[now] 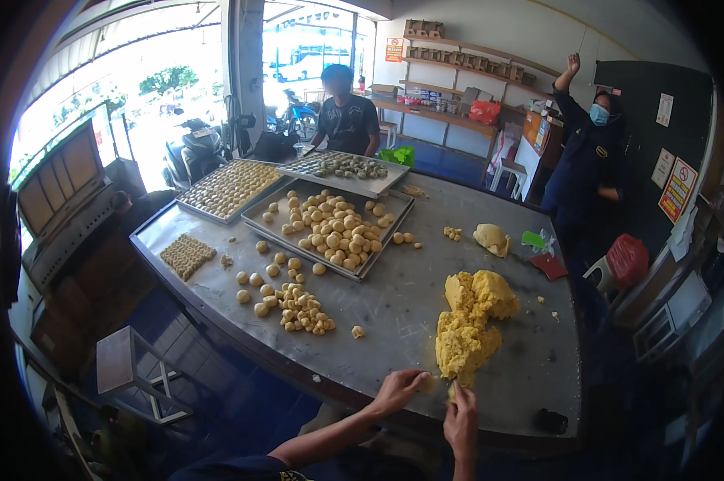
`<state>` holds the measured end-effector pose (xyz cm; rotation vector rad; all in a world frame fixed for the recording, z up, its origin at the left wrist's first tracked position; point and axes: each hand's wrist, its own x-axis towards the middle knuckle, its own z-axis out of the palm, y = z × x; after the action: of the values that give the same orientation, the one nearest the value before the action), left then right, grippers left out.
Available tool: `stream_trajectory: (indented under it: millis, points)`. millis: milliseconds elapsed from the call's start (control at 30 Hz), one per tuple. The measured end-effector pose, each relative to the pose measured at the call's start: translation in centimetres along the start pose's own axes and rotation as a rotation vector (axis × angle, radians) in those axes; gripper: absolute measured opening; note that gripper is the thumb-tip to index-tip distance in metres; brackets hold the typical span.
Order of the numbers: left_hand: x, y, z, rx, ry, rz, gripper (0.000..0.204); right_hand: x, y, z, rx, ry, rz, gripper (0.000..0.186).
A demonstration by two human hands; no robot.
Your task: The person shapes portions of dough by hand on a metal table, places the shaped pieces onto a tray, and later uses a red scraper to gather and flatten more dough on the table.
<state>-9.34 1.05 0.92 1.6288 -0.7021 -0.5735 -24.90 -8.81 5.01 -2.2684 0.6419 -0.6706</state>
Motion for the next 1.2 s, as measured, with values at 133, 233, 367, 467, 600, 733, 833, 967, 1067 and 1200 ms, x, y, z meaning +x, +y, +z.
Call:
stream_trajectory:
  millis: [133,233,367,467,600,733,833,967,1067,1200]
  points:
    - [-0.8,0.1,1.5,-0.189,-0.090,0.102,0.038,1.2,-0.9,3.1,0.011,0.158,-0.111,0.038]
    - [0.3,-0.3,-1.0,-0.208,-0.095,0.038,0.031,1.7,-1.8,2.8,0.135,0.074,-0.054,0.033]
    - [0.6,-3.4,-2.6,0.379,-0.076,0.150,0.023,2.2,-2.9,4.8,0.064,-0.128,-0.326,0.032]
    - [-0.1,-3.3,-2.1,0.397,0.014,0.222,0.023,2.4,-2.9,5.5,0.305,-0.045,-0.043,0.032]
    - [-0.2,-3.3,-1.3,0.450,-0.033,0.153,0.028,2.4,-2.9,5.6,0.064,-0.032,-0.021,0.028]
    - [-0.1,-2.6,-2.0,0.297,-0.082,0.136,0.032,2.5,-3.6,5.7,-0.073,0.012,-0.267,0.022]
    - [0.1,-2.4,-2.9,0.404,-0.117,0.111,0.031,3.2,-4.7,4.7,0.203,-0.076,-0.154,0.018]
    - [-0.2,-0.3,-1.9,0.337,-0.105,0.029,0.029,2.6,-2.8,5.5,-0.022,-0.002,-0.241,0.017]
    - [-0.3,-1.4,-2.4,0.290,-0.109,0.089,0.031,3.1,-3.1,5.2,0.145,-0.062,-0.110,0.019]
    - [-0.1,-0.6,-2.6,0.273,-0.118,0.119,0.033,3.6,-1.7,4.5,0.475,0.012,0.124,0.035]
